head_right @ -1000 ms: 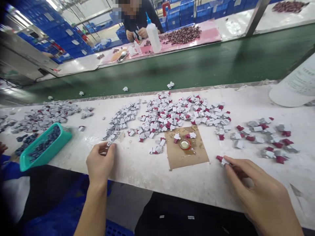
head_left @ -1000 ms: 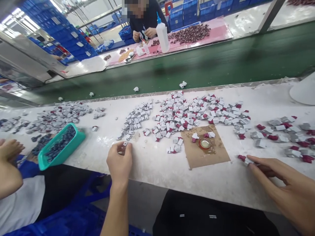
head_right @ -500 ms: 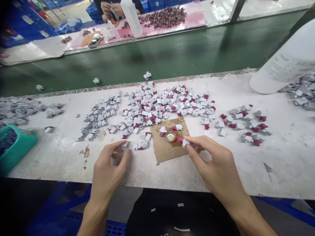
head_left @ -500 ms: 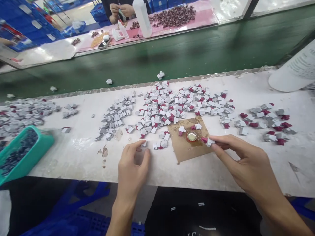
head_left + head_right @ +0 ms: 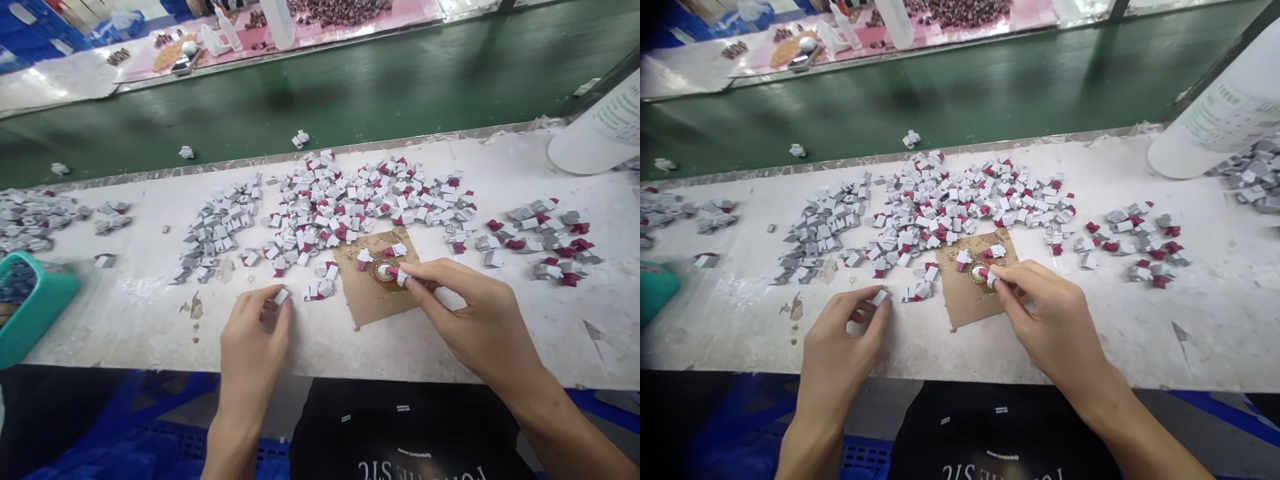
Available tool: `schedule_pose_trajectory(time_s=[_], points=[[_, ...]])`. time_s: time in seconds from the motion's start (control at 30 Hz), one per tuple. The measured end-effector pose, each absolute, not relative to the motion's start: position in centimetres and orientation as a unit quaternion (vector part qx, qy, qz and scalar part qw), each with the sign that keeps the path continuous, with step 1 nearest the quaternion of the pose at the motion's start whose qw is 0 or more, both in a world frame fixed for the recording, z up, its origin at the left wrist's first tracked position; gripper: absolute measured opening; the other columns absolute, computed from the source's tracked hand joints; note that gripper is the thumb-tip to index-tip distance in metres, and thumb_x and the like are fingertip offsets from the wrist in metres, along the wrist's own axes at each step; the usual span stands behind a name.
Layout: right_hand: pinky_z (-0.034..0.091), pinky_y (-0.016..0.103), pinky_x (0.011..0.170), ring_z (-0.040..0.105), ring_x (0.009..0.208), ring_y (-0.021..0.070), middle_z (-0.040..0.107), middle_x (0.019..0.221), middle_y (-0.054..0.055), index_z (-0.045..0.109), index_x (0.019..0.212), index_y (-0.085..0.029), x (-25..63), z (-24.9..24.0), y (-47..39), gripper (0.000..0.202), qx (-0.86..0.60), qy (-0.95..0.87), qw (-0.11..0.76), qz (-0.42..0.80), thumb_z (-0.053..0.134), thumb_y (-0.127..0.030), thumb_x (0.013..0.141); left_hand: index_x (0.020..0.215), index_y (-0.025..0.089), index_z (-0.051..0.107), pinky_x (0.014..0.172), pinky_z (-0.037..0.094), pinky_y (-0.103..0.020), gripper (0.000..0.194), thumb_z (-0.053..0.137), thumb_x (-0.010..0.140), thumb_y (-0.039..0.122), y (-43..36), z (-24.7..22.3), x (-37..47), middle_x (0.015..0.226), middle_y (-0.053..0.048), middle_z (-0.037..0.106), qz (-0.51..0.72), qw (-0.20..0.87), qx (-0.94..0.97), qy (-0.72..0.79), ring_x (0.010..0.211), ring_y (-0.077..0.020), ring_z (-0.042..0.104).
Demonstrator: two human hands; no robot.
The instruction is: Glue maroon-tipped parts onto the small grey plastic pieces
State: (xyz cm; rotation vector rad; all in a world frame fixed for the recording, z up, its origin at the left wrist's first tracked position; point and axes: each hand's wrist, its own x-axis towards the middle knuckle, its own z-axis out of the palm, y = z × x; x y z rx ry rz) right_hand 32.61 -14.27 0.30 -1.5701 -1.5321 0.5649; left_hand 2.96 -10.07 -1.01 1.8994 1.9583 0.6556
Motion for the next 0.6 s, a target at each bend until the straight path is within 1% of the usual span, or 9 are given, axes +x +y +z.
schedule_pose_trajectory(time_s=[0.1, 0.17, 0.3, 0.37, 0.43, 0.53, 0.6], points=[[0.070, 0.038, 0.076, 0.085, 0.088, 0.0236, 0.090, 0.105, 0.005, 0.087, 0.121, -0.028, 32.5, 0.4, -14.1, 0.023, -0.621, -0.622, 0.424, 0.217, 0.070, -0.015, 0.111, 0.112, 0.026, 0.082, 0.085, 0.063, -0.042, 0.027, 0.072, 0.097, 0.047, -9.7, -0.9, 3.1, 0.098, -0.006, 0.076, 0.233, 0.189, 0.653, 0.696, 0.084, -0.0262, 0.071], [0.069, 0.037, 0.075, 0.084, 0.088, 0.0232, 0.089, 0.104, 0.005, 0.087, 0.120, -0.028, 32.6, 0.5, -13.9, 0.024, -0.619, -0.627, 0.420, 0.218, 0.069, -0.015, 0.111, 0.111, 0.027, 0.082, 0.085, 0.063, -0.041, 0.027, 0.076, 0.095, 0.047, -9.6, -0.8, 3.3, 0.097, -0.005, 0.077, 0.250, 0.224, 0.626, 0.704, 0.086, -0.0259, 0.073], [0.065, 0.037, 0.068, 0.079, 0.078, 0.0217, 0.086, 0.096, 0.005, 0.089, 0.115, -0.027, 32.7, 1.0, -13.4, 0.021, -0.617, -0.628, 0.410, 0.236, 0.071, -0.017, 0.110, 0.109, 0.026, 0.080, 0.083, 0.066, -0.037, 0.025, 0.084, 0.093, 0.045, -9.4, 0.2, 4.7, 0.098, -0.004, 0.081, 0.321, 0.301, 0.576, 0.689, 0.093, -0.0257, 0.079], [0.064, 0.036, 0.066, 0.077, 0.075, 0.0208, 0.087, 0.095, 0.004, 0.089, 0.115, -0.028, 32.8, 1.3, -13.4, 0.020, -0.621, -0.608, 0.426, 0.252, 0.073, -0.019, 0.109, 0.110, 0.026, 0.079, 0.083, 0.068, -0.036, 0.024, 0.086, 0.094, 0.042, -9.3, 1.0, 6.2, 0.100, -0.004, 0.083, 0.353, 0.341, 0.572, 0.658, 0.093, -0.0249, 0.081], [0.067, 0.036, 0.069, 0.080, 0.080, 0.0215, 0.089, 0.100, 0.004, 0.090, 0.116, -0.030, 32.9, 1.5, -13.5, 0.018, -0.628, -0.567, 0.455, 0.277, 0.077, -0.022, 0.108, 0.110, 0.026, 0.080, 0.083, 0.069, -0.035, 0.021, 0.086, 0.096, 0.040, -9.1, 1.8, 8.0, 0.099, -0.003, 0.082, 0.367, 0.395, 0.574, 0.616, 0.092, -0.0234, 0.082], [0.075, 0.038, 0.085, 0.088, 0.099, 0.0255, 0.092, 0.112, 0.004, 0.092, 0.116, -0.033, 33.1, 1.6, -13.6, 0.013, -0.616, -0.477, 0.511, 0.364, 0.083, -0.029, 0.107, 0.109, 0.025, 0.080, 0.080, 0.070, -0.032, 0.015, 0.084, 0.100, 0.036, -8.6, 2.4, 10.8, 0.099, -0.004, 0.083, 0.367, 0.498, 0.571, 0.539, 0.090, -0.0217, 0.082], [0.076, 0.041, 0.095, 0.090, 0.108, 0.0270, 0.093, 0.116, 0.004, 0.092, 0.117, -0.033, 33.3, 1.5, -13.6, 0.012, -0.581, -0.422, 0.548, 0.429, 0.084, -0.033, 0.108, 0.112, 0.024, 0.081, 0.085, 0.072, -0.033, 0.014, 0.083, 0.104, 0.036, -8.2, 2.2, 12.5, 0.107, -0.006, 0.085, 0.373, 0.566, 0.552, 0.487, 0.095, -0.0221, 0.084]])
